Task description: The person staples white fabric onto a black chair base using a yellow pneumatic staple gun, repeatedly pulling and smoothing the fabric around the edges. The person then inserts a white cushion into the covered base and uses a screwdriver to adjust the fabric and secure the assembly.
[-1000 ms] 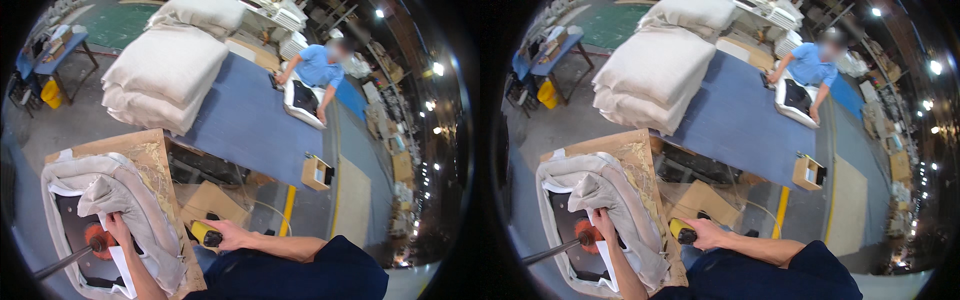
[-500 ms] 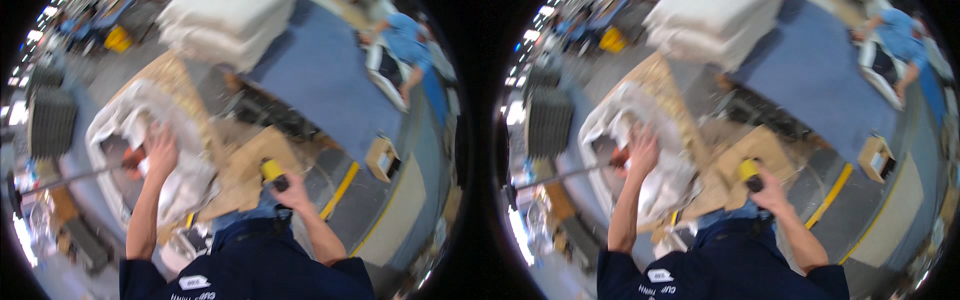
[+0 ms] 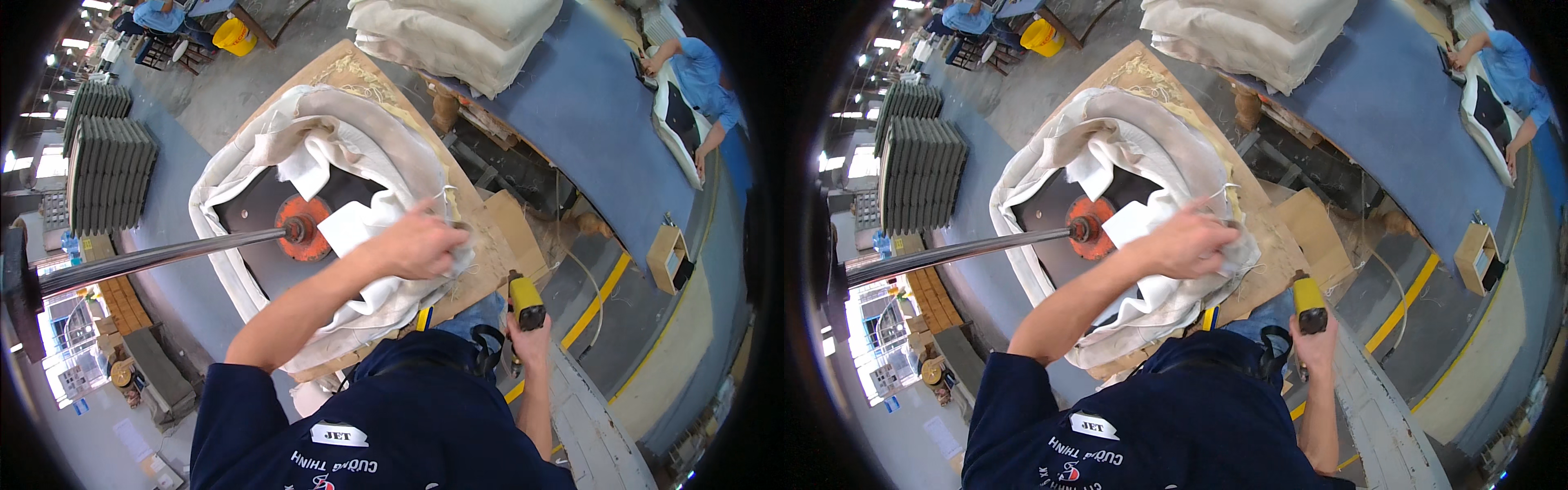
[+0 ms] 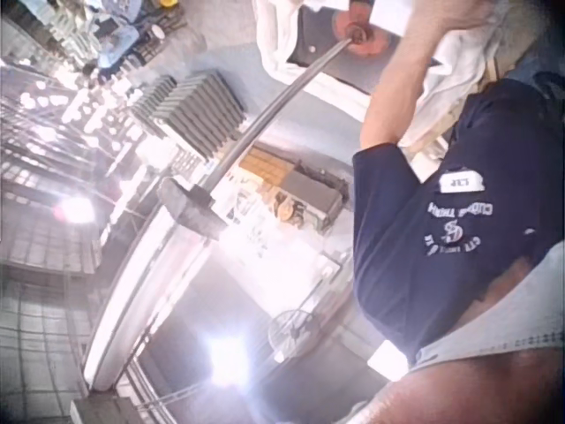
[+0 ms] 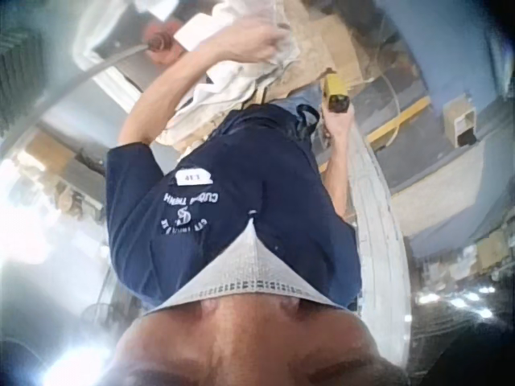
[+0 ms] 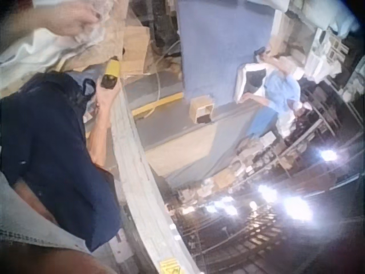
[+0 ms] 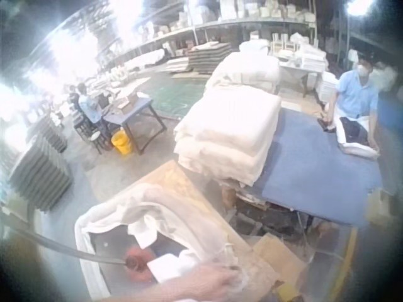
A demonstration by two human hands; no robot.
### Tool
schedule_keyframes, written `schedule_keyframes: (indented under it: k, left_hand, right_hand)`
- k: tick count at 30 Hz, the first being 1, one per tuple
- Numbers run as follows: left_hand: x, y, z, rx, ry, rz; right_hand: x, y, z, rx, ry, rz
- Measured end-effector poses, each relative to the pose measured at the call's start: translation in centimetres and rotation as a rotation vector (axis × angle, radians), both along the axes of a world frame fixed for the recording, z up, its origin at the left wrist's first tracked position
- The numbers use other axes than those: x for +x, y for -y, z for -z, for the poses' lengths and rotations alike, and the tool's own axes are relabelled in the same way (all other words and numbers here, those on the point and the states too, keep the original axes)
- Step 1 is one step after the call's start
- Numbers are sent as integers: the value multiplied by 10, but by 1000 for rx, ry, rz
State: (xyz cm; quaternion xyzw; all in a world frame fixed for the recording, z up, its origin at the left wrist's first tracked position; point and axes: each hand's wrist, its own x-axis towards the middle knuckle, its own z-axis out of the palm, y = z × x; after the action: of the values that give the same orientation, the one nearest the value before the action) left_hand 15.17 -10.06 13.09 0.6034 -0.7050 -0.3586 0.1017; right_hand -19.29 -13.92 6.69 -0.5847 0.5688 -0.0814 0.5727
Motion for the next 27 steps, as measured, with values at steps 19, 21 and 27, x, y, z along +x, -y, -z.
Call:
schedule_keyframes:
  k: [19,21,27]
  left_hand:
    - [14,-166,-56,-8,-259,-1005]
    - [4,-155,-47,111,-84,-976]
    - [0,-164,-59,466,-183,-985]
  right_hand:
    - [102,-49,7,-58,-100,-527]
    - [108,-53,1,-28,-133,-534]
    - [89,-49,14,-54,19,-551]
